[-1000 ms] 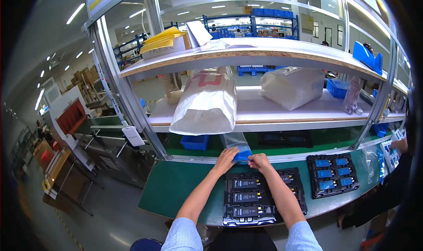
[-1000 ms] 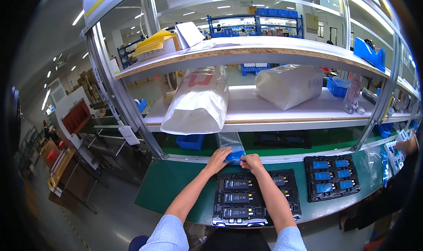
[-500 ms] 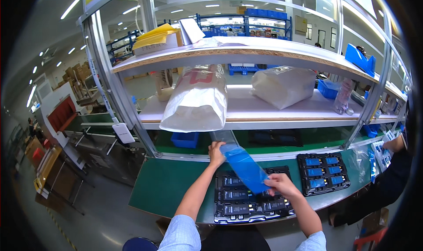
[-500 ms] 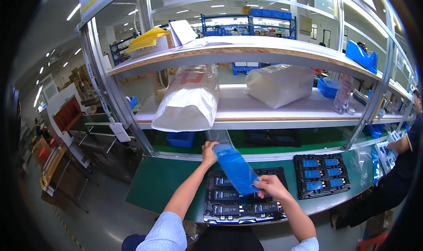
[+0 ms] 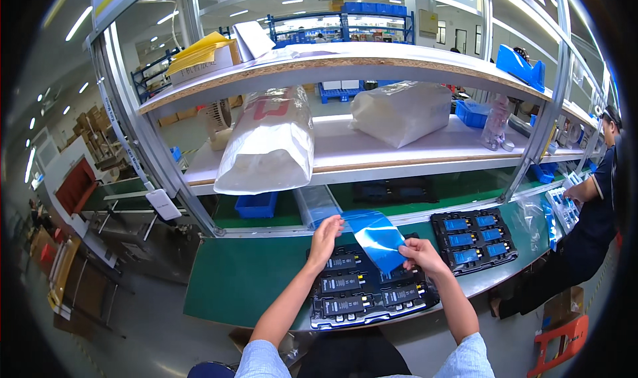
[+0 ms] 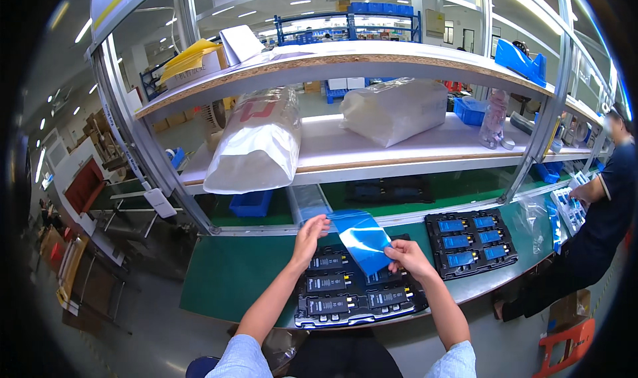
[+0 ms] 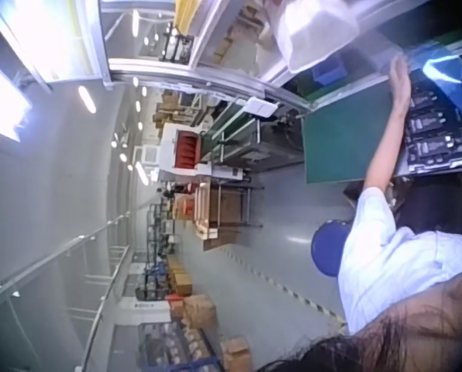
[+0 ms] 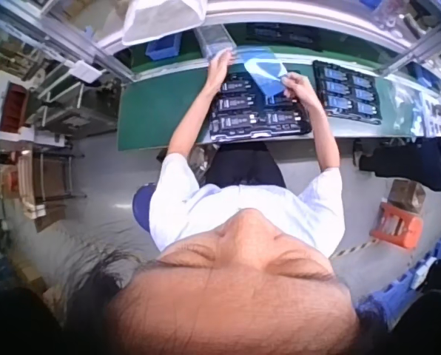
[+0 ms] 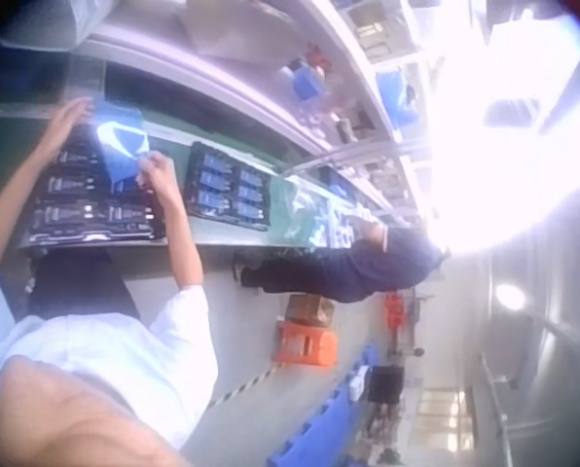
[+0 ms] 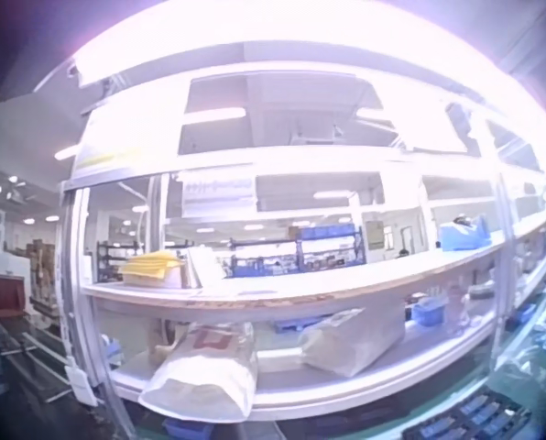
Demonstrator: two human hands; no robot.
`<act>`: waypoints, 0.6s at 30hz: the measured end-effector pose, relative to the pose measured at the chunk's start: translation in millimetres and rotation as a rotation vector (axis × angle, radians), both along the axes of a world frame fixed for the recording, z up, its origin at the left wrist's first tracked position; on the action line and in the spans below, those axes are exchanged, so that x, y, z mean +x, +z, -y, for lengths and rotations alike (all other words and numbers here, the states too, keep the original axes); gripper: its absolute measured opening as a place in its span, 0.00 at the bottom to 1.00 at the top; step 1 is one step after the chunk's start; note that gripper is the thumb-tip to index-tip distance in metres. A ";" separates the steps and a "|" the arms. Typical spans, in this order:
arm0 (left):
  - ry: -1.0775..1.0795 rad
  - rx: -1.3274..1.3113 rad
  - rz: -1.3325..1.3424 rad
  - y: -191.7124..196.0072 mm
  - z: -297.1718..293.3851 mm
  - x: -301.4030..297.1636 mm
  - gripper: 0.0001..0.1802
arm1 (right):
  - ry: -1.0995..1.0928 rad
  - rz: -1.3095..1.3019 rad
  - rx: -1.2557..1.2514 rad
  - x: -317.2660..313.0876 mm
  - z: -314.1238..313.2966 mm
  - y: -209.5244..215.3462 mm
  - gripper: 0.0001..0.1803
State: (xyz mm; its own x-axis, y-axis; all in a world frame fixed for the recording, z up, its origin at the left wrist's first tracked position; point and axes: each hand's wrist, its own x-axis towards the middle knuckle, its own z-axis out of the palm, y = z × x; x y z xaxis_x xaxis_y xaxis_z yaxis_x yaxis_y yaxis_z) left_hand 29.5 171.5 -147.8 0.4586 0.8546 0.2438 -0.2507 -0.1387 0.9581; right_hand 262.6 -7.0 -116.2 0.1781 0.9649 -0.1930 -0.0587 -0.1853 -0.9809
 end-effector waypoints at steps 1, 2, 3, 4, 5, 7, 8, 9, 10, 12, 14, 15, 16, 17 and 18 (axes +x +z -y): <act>-0.007 0.030 -0.038 1.5 2.8 -1.7 0.19 | 0.002 -0.002 0.032 -1.6 -9.1 -1.1 0.10; -0.010 0.041 -0.033 -0.7 2.9 -3.9 0.19 | 0.000 0.001 0.041 -3.8 -15.5 -0.5 0.10; -0.014 0.051 -0.028 -4.3 3.2 -6.4 0.20 | -0.003 0.005 0.049 -7.0 -21.8 1.4 0.10; -0.016 0.068 -0.020 -6.5 1.5 -9.2 0.20 | -0.005 0.011 0.064 -9.4 -29.8 4.5 0.10; -0.018 0.088 -0.008 -11.6 -2.7 -13.0 0.22 | -0.015 0.051 0.071 -11.1 -37.2 6.1 0.09; 0.007 0.103 0.002 -17.9 -4.5 -18.6 0.22 | -0.057 0.140 0.131 -13.1 -52.9 7.1 0.10; 0.020 0.110 0.010 -20.8 -5.5 -20.8 0.22 | -0.078 0.187 0.161 -14.1 -61.6 8.6 0.11; 0.056 0.110 0.007 -25.8 -7.5 -21.2 0.22 | -0.141 0.287 0.241 -17.7 -71.8 11.9 0.11; 0.071 0.092 0.003 -28.4 -4.9 -22.2 0.22 | -0.164 0.361 0.273 -21.3 -81.4 15.6 0.11; 0.033 0.080 0.033 -29.0 -4.5 -20.2 0.22 | -0.205 0.507 0.342 -30.7 -102.2 25.3 0.12; 0.047 0.131 0.003 -26.6 -4.7 -21.3 0.23 | -0.247 0.792 0.463 -50.0 -120.6 33.1 0.08; 0.030 0.120 0.041 -23.6 -5.8 -19.9 0.23 | -0.268 1.013 0.601 -56.7 -133.0 27.8 0.07; 0.016 0.108 0.079 -19.8 -6.9 -17.8 0.24 | -0.286 1.230 0.744 -66.0 -143.4 24.2 0.07; -0.017 0.042 0.138 -18.3 -6.7 -14.8 0.24 | -0.207 1.240 0.733 -79.8 -147.9 23.3 0.05; -0.017 -0.057 0.145 -15.0 -7.8 -11.8 0.23 | -0.110 1.320 0.690 -88.4 -156.8 14.6 0.05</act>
